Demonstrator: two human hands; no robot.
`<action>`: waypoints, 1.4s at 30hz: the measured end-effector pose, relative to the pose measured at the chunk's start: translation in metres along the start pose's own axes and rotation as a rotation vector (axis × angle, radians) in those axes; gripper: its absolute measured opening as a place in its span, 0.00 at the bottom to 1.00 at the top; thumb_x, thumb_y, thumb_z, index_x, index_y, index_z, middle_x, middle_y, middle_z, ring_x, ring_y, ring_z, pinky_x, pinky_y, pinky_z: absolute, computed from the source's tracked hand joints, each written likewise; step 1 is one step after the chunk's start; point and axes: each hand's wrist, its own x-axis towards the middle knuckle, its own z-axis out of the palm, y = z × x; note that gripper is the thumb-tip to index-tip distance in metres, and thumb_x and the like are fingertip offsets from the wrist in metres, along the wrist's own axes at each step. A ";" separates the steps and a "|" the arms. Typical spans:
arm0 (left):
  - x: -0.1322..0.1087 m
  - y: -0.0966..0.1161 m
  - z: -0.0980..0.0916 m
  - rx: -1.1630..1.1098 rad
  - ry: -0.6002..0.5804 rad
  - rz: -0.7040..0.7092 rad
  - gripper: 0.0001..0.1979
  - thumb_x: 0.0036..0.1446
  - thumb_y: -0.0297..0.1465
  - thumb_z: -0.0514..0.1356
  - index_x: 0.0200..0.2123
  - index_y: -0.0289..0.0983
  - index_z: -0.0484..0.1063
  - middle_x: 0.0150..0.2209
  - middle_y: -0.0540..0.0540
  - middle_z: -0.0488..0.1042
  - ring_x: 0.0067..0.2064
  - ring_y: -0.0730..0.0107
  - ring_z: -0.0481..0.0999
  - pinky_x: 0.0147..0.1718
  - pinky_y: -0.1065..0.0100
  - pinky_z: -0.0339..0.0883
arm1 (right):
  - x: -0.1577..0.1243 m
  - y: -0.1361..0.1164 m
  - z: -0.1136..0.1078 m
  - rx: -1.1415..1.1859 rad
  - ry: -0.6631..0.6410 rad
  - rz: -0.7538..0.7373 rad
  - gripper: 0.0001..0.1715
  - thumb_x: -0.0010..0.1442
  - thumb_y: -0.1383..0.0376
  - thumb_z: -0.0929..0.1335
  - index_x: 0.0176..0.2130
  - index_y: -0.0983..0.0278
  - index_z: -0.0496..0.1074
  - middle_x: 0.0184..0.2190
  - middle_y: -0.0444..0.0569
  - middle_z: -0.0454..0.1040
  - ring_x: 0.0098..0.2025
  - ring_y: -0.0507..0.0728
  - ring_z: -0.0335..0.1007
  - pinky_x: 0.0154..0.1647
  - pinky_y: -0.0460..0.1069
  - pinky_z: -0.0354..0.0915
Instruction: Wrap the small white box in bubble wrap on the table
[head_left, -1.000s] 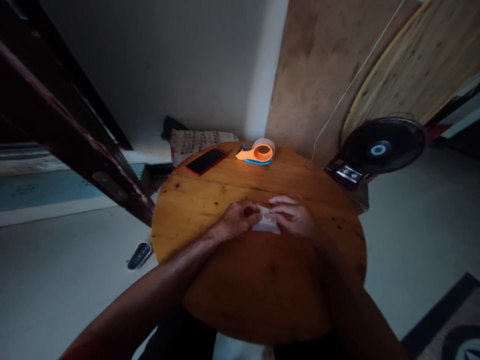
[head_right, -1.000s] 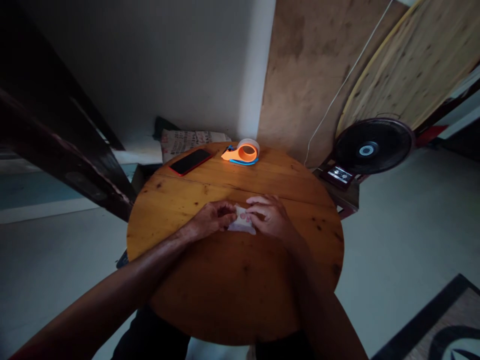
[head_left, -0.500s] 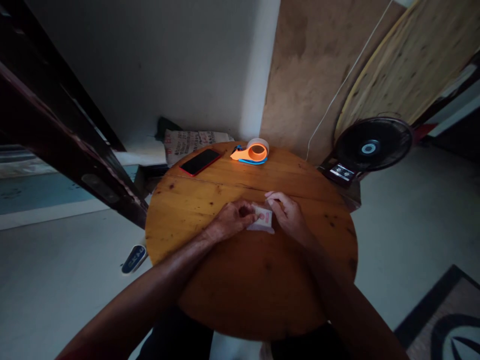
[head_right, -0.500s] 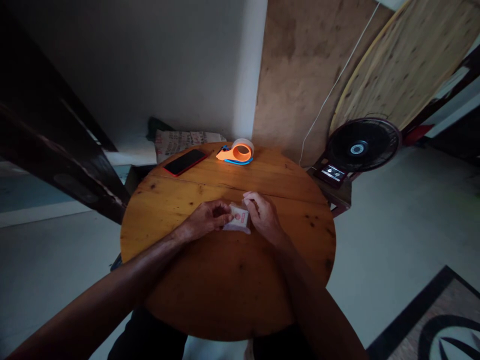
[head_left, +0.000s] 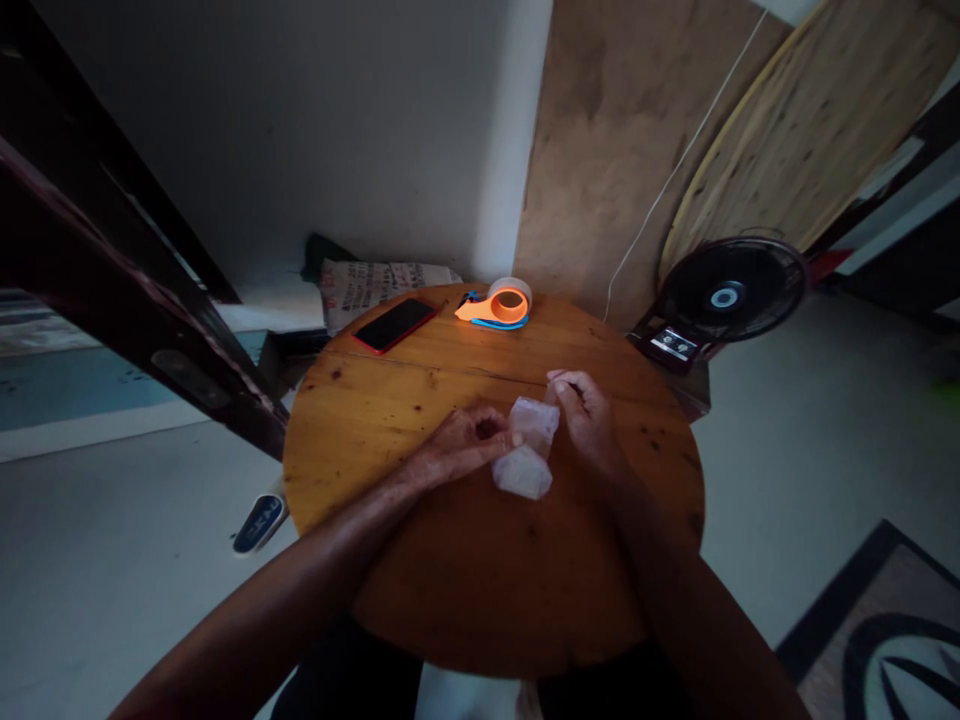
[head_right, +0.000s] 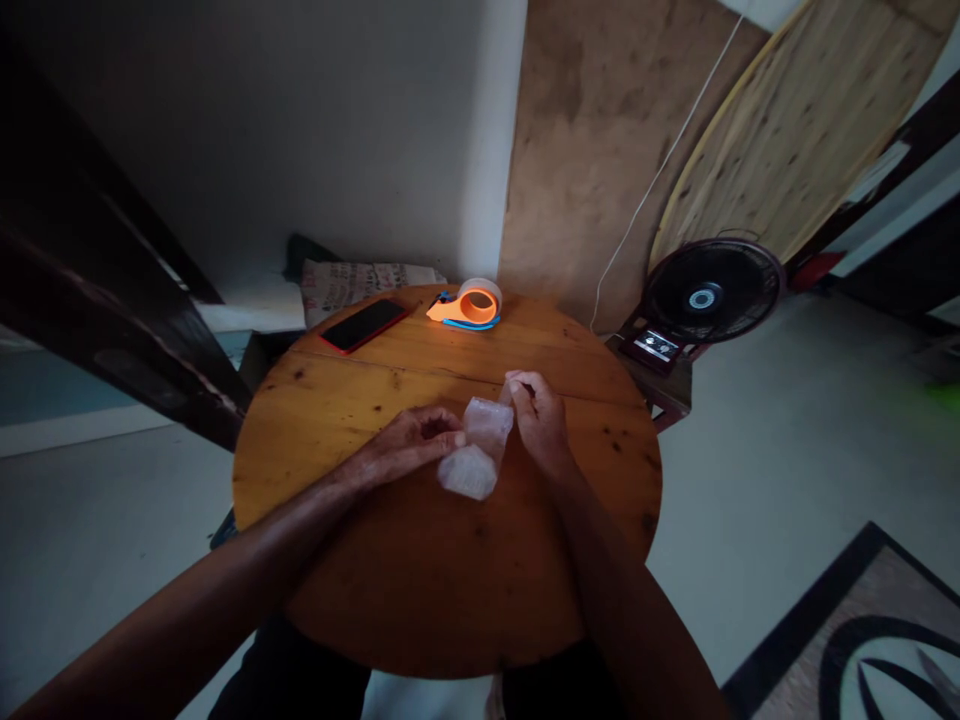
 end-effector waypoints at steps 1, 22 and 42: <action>0.000 0.002 0.000 -0.002 -0.010 0.003 0.16 0.54 0.43 0.60 0.33 0.35 0.72 0.31 0.49 0.73 0.32 0.72 0.70 0.31 0.71 0.61 | 0.000 0.001 0.000 0.008 0.013 0.005 0.10 0.63 0.60 0.63 0.36 0.61 0.70 0.43 0.51 0.76 0.45 0.57 0.71 0.48 0.53 0.64; 0.003 -0.010 0.009 -0.242 -0.161 -0.010 0.13 0.52 0.36 0.62 0.40 0.36 0.71 0.35 0.47 0.75 0.35 0.71 0.72 0.37 0.69 0.64 | 0.005 0.003 -0.003 0.098 0.150 0.058 0.11 0.63 0.60 0.62 0.38 0.62 0.71 0.38 0.49 0.74 0.41 0.55 0.71 0.47 0.52 0.65; 0.006 -0.004 0.008 -0.389 0.011 -0.056 0.20 0.49 0.33 0.65 0.46 0.36 0.71 0.41 0.45 0.77 0.43 0.67 0.75 0.44 0.64 0.67 | -0.006 -0.020 -0.005 -0.412 -0.398 0.042 0.10 0.56 0.64 0.63 0.28 0.61 0.73 0.23 0.43 0.72 0.24 0.52 0.64 0.27 0.46 0.55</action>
